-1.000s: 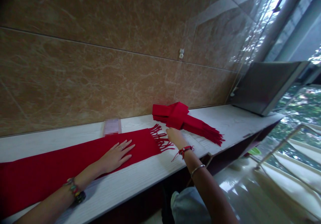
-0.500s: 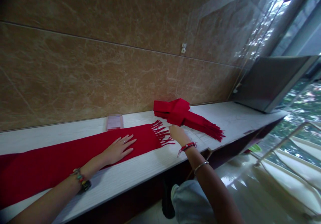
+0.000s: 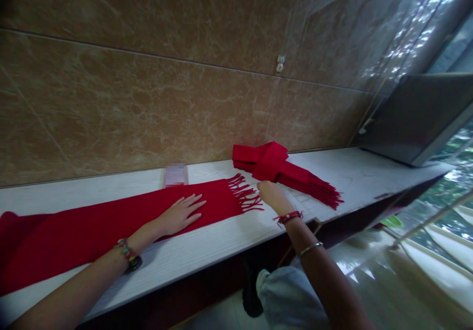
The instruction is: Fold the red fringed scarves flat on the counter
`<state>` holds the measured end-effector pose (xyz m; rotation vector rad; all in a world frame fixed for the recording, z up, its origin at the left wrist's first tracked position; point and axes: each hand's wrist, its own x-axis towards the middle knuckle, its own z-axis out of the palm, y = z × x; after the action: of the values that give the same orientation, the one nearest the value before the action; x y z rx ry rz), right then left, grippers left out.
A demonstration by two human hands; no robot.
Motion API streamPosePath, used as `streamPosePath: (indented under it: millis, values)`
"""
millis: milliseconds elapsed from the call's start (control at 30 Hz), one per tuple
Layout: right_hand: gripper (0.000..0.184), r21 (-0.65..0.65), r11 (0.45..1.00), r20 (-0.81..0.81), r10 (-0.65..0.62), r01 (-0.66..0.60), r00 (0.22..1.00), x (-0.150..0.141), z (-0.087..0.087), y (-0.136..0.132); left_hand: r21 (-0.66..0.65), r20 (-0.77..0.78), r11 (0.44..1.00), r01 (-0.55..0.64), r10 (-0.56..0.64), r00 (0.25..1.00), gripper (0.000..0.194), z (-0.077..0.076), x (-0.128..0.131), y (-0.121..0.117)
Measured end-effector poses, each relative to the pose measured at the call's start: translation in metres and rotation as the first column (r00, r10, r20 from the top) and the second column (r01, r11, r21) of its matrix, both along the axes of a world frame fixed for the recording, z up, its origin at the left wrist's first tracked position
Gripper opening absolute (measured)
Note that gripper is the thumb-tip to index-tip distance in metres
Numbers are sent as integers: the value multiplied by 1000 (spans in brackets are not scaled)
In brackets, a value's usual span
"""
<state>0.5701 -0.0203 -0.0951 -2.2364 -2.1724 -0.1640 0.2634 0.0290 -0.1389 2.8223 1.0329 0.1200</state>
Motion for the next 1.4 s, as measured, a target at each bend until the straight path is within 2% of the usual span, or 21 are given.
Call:
streamPosePath:
  millis: [67, 133, 200, 233, 300, 400, 533, 600, 733, 800, 867, 1033, 1133, 1200, 1300, 1400]
  values:
    - [29, 19, 992, -39, 128, -128, 991, -11, 3, 0, -2, 0, 1000, 6, -6, 1000, 52, -1, 0, 0]
    - [28, 3, 947, -103, 321, -322, 941, -27, 1, 1, -5, -6, 1000, 6, -6, 1000, 52, 0, 0, 0]
    - [26, -43, 903, -138, 417, -426, 898, -40, -3, 4, -5, -17, 1000, -2, 2, 1000, 51, 2, 0, -1]
    - [25, -70, 906, -126, 407, -417, 905, -42, -5, 6, -4, -21, 1000, -7, 7, 1000, 51, 3, 0, -2]
    - [24, -96, 943, -60, 313, -317, 948, -38, -8, 9, -1, -27, 1000, -11, 11, 1000, 51, 5, 0, -3]
    - [23, -87, 977, 8, 196, -194, 981, -17, -9, 11, 1, -26, 1000, -5, 5, 1000, 52, 6, 0, -3]
    - [26, -45, 995, 54, 88, -86, 995, 3, -5, 15, 9, -19, 1000, -5, 5, 1000, 51, 4, -1, -2]
    - [28, -10, 994, 56, 106, -106, 993, 0, -2, 19, 10, -10, 1000, -3, 3, 1000, 51, 3, -1, -2]
    - [33, 59, 956, 14, 286, -286, 958, -24, 2, 33, 16, 12, 1000, 1, -1, 1000, 51, 1, -2, -1]
    - [34, 76, 933, -9, 353, -351, 936, -37, -2, 40, 24, 12, 1000, -1, 0, 1000, 51, 1, -2, -1]
    - [32, 71, 929, -22, 366, -364, 930, -45, -9, 47, 30, 3, 1000, -2, 2, 1000, 50, 0, -2, -1]
    - [34, 76, 980, 19, 183, -184, 983, -33, -25, 50, 26, 6, 1000, 2, -2, 1000, 50, 1, -2, -2]
    - [33, 89, 994, 46, 58, -62, 997, -17, -22, 47, 21, 7, 1000, -2, 2, 1000, 49, 4, -2, -4]
    - [30, 92, 995, 50, 31, -36, 998, -12, -16, 48, 19, 7, 1000, -8, 8, 1000, 48, 6, -2, -6]
    - [29, 109, 985, 34, 129, -132, 991, -22, -12, 55, 5, 5, 1000, -21, 21, 1000, 47, 10, -1, -9]
    - [33, 118, 916, -53, 392, -384, 918, -37, -19, 65, -5, -14, 999, -39, 39, 999, 47, 11, 1, -10]
